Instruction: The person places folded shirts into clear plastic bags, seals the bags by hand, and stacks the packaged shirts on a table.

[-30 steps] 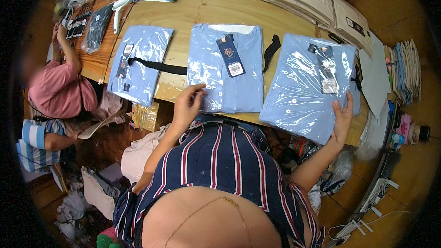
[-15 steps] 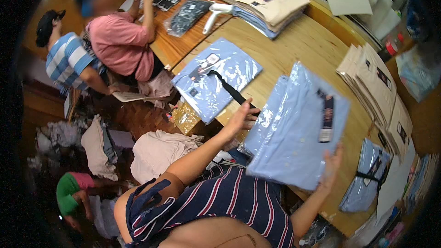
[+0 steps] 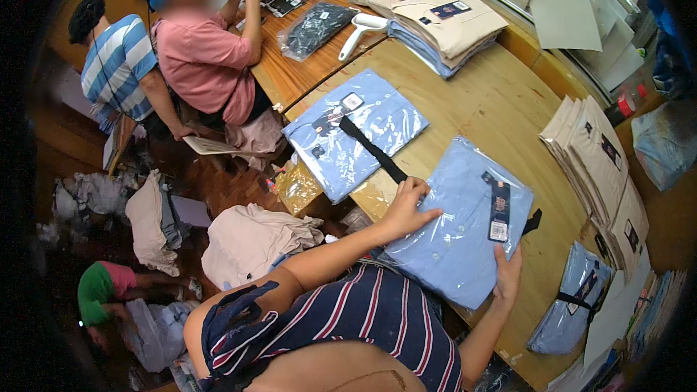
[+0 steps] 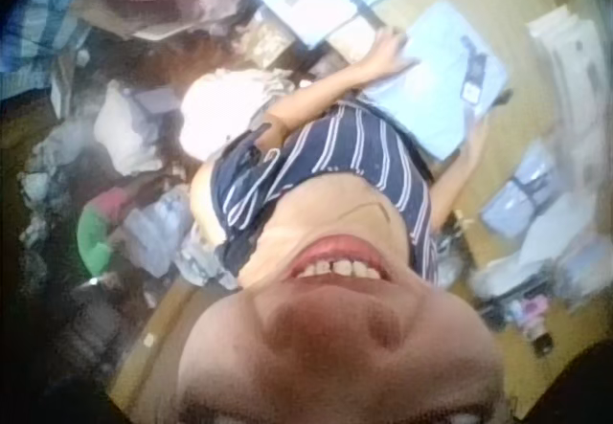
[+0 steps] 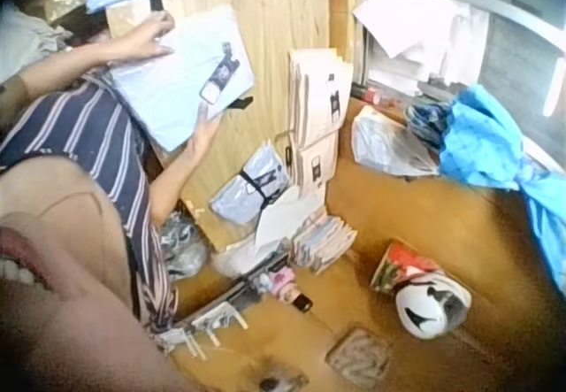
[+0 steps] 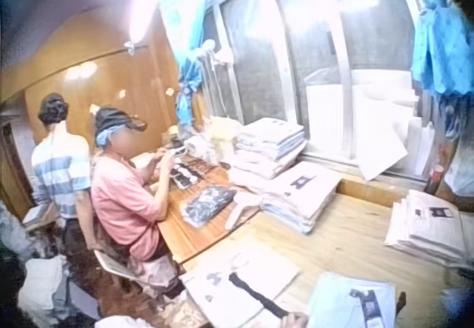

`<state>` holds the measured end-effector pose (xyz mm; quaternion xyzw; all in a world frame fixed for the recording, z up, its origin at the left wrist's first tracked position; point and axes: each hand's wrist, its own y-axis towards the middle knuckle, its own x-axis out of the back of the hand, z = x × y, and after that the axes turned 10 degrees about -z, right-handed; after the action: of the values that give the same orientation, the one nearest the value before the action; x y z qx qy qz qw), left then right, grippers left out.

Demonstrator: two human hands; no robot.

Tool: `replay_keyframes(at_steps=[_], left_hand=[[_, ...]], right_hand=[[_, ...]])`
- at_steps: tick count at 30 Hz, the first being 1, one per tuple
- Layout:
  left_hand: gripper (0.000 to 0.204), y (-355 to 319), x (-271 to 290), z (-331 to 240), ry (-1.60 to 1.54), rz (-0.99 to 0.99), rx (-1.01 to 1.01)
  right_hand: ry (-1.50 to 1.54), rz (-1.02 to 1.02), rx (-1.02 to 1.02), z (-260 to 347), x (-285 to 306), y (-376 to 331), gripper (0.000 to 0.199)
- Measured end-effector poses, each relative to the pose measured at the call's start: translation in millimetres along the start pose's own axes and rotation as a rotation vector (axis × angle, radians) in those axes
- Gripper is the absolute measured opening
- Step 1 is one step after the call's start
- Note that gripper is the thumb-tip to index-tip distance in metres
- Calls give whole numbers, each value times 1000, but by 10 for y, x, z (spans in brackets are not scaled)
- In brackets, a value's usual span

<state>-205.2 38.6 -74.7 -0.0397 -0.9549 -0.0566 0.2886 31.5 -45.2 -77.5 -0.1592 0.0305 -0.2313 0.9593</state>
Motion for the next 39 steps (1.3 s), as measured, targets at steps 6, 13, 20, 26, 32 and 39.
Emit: replay_keyframes(at_steps=[6, 13, 20, 26, 32, 39], left_hand=[[71, 423, 572, -611, -981, 205, 380], [44, 922, 1002, -1139, -786, 50, -180], [28, 1160, 1233, -1355, -929, -46, -409], [27, 1198, 1366, -1463, -882, -31, -458], [24, 1095, 1456, -1533, -891, -82, -521], [24, 1097, 1583, -1568, -998, -11, -480]], right_hand=[[15, 30, 351, 881, -52, 83, 62], [141, 81, 757, 2104, -426, 269, 54], [190, 236, 780, 2376, -445, 297, 38], [223, 260, 750, 2460, -417, 289, 24], [245, 233, 781, 2522, -434, 236, 17], [242, 216, 955, 2653, -527, 225, 17]])
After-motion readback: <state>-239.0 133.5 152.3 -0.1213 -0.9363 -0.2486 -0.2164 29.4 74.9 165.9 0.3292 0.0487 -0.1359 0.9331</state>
